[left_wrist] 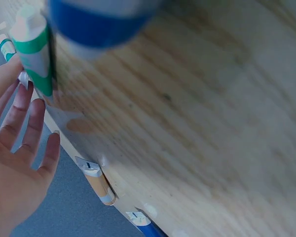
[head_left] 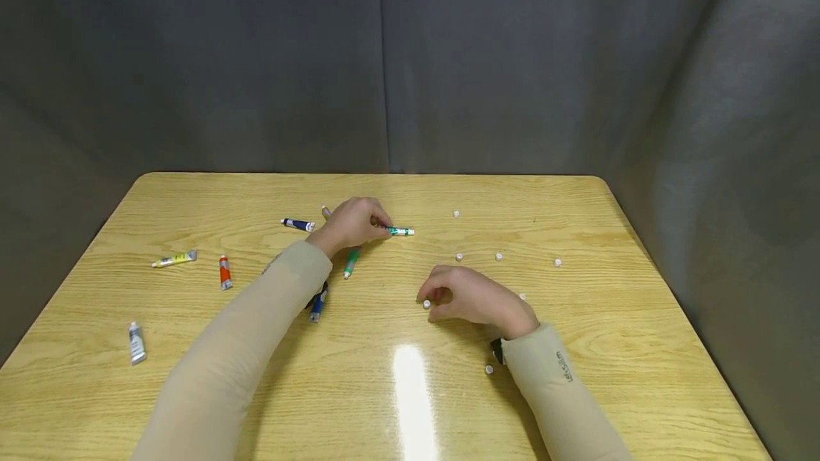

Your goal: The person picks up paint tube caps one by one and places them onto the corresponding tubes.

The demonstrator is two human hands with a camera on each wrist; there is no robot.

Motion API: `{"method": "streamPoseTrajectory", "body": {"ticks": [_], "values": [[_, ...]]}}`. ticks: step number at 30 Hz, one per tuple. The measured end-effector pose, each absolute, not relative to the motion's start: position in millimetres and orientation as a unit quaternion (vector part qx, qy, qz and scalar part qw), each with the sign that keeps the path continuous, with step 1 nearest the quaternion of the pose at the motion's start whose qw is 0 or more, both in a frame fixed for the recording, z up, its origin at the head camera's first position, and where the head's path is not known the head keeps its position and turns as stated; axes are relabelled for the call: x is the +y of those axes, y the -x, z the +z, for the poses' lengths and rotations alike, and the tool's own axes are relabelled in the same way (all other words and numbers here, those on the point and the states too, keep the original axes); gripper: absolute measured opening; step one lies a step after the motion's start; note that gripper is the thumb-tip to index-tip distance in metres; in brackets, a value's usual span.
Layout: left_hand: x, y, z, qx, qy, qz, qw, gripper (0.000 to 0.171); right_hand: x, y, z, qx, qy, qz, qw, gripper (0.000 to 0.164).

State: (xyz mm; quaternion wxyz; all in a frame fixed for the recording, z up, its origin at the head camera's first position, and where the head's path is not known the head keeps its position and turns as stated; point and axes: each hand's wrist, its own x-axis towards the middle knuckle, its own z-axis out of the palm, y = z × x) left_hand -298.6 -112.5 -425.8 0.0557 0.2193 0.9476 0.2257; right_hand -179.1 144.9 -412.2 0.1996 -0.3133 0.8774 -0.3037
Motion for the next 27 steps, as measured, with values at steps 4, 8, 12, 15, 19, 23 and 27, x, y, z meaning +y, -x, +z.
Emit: {"method": "streamPoseTrajectory", "body": {"ticks": [4, 8, 12, 15, 19, 23, 27], "values": [[-112.2, 298.3, -424.7, 0.948, -0.213, 0.225, 0.069, 0.018, 143.3, 179.0, -411.6, 0.879, 0.321, -0.295, 0.194, 0.014], [-113.3, 297.0, -422.6, 0.947, -0.208, 0.231, 0.077, 0.020, 141.6, 178.8, -410.3, 0.882, 0.322, -0.284, 0.193, 0.011], [-113.6, 295.0, -420.8, 0.947, -0.206, 0.232, 0.081, 0.022, 140.5, 178.0, -410.2, 0.887, 0.314, -0.277, 0.194, 0.010], [-113.0, 293.8, -420.1, 0.948, -0.204, 0.230, 0.085, 0.023, 140.1, 177.4, -410.6, 0.888, 0.308, -0.278, 0.198, 0.009], [-113.1, 292.7, -419.5, 0.949, -0.203, 0.224, 0.087, 0.024, 140.6, 177.1, -410.6, 0.886, 0.305, -0.284, 0.201, 0.008], [-113.5, 291.5, -418.0, 0.950, -0.204, 0.220, 0.083, 0.025, 141.8, 177.2, -410.1, 0.886, 0.299, -0.291, 0.202, 0.008], [-113.7, 291.3, -416.8, 0.952, -0.200, 0.215, 0.081, 0.027, 143.4, 178.4, -409.5, 0.886, 0.294, -0.297, 0.200, 0.008]]}}
